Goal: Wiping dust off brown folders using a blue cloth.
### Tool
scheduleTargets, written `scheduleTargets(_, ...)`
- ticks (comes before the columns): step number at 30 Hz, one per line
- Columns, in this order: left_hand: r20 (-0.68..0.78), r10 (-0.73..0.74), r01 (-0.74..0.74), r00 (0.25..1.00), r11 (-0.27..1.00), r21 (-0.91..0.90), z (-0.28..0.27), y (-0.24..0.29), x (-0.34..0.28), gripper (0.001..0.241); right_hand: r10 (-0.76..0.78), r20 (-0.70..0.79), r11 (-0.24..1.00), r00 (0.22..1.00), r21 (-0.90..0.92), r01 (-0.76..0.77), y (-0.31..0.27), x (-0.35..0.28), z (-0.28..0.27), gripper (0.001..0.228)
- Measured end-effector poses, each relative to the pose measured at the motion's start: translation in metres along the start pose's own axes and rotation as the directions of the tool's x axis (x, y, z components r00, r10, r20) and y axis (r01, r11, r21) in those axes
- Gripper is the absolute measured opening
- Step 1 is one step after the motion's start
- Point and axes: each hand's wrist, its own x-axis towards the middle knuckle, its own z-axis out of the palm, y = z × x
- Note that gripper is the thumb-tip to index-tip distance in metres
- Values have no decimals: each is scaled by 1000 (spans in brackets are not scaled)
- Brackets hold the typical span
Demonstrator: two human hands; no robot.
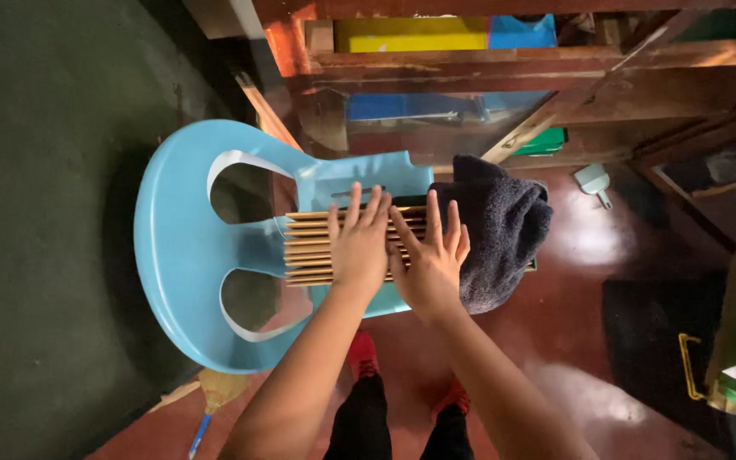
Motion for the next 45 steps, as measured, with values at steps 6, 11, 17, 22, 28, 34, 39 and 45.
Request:
scheduleTargets(6, 61, 72, -75, 996, 997, 36, 48, -8, 34, 43, -3, 12, 999, 1000, -45, 3, 10, 2, 4, 62)
scheduleTargets(11, 20, 47, -48, 999, 998, 39, 71, -15, 62, 37, -49, 52, 996, 997, -69, 52, 25, 2, 16, 66)
scheduleTargets(17, 338, 15, 126, 941, 911, -392, 19, -20, 53, 53, -124, 65, 979, 990, -153, 132, 44, 1, 22, 67)
scheduleTargets(22, 424, -41, 182, 904, 938, -296, 46, -34, 72, 44, -93, 68, 980, 993, -168, 103, 47, 11, 0, 80)
scheduleTargets(28, 359, 52, 32, 932, 974, -224, 2, -7, 59, 43, 256, 176, 947, 951, -241, -210, 69, 40, -34, 104)
scheduleTargets(34, 334, 59, -7, 941, 988, -154, 38, -11, 69, 33, 234, 151, 923, 960, -344, -170, 97, 37, 2, 77)
scheduleTargets(39, 226, 95, -70, 969, 991, -117, 13, 4, 46, 33, 159, -9, 925, 987, -348, -152, 122, 38, 1, 62)
scheduleTargets(45, -441, 291, -296, 849, 953, 59, -32, 22, 41, 14, -46, -457, 995, 888, -97, 2, 83, 28, -68, 75)
